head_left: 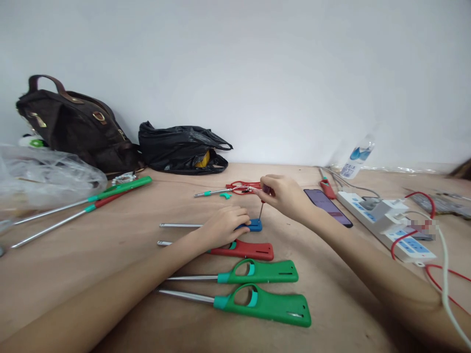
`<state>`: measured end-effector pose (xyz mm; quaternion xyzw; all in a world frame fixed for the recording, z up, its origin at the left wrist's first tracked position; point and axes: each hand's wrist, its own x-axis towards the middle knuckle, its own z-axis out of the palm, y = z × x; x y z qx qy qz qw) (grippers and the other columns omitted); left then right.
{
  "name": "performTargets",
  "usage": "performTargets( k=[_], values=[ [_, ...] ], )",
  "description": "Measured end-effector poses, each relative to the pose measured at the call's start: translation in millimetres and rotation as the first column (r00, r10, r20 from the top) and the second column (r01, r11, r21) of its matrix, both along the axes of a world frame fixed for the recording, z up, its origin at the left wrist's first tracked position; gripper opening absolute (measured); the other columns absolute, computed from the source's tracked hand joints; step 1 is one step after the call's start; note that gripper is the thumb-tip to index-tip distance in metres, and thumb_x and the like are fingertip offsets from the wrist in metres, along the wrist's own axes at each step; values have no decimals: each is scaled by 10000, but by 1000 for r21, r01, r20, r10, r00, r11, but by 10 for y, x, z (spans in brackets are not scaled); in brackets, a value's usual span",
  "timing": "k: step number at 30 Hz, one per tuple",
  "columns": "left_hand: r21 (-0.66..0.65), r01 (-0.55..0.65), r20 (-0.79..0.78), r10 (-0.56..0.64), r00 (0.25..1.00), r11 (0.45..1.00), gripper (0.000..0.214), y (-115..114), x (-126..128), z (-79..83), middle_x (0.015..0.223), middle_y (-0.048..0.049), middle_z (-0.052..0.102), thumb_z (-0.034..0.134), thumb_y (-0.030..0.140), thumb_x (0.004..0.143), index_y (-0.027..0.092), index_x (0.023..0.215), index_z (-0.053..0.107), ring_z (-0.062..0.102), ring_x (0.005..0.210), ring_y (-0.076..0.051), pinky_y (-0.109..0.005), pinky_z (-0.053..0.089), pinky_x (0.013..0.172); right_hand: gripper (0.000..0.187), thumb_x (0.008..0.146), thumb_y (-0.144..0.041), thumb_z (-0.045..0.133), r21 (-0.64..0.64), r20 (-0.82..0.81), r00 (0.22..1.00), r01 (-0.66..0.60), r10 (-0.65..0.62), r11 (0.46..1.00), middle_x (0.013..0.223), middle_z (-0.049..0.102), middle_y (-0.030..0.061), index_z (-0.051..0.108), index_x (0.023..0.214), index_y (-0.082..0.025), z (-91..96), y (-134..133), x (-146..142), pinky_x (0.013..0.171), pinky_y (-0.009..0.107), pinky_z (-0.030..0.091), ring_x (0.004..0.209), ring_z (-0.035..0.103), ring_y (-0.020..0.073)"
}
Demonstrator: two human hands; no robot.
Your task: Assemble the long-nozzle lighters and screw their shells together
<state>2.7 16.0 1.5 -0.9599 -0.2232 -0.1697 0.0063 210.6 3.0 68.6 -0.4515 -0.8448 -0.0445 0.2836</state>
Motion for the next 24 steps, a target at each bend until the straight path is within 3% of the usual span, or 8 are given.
performTargets(
  k=[5,10,17,21,24],
  values=[
    [2,13,10,-13,1000,1000,142,-12,6,18,929,-58,638,556,243,927,147,849,624,589,856,-195,-280,432,752,222,967,-229,405,73,226,974,8,-25,997,825,594,67,542,801,-176,24,-37,7,593,280,316,668,534,165],
    [-14,23,29,-23,999,1000,156,-9,0,14,939,-67,639,532,246,938,150,855,624,594,859,-195,-284,437,752,70,907,-215,488,114,392,916,46,-88,992,871,632,99,524,929,-158,105,-115,63,582,292,310,736,575,219],
    [-26,18,25,-17,1000,999,125,-7,7,18,924,-52,645,557,233,922,155,844,616,601,859,-186,-268,435,749,242,942,-361,486,110,496,846,162,-196,981,745,670,140,548,823,-160,160,-133,69,572,323,308,679,607,264],
    [-18,19,23,-19,1000,1000,79,-15,9,24,938,-53,647,591,207,901,147,854,614,600,861,-193,-273,431,746,110,928,-224,464,101,442,890,72,-109,992,850,678,134,540,891,-154,163,-149,78,603,318,334,731,610,246],
    [-29,22,30,-21,999,999,71,-17,8,24,933,-49,648,604,203,894,148,851,613,601,860,-192,-271,430,743,113,928,-237,474,56,445,889,90,-106,994,794,675,120,540,884,-158,170,-145,73,591,317,321,678,601,239]
  ],
)
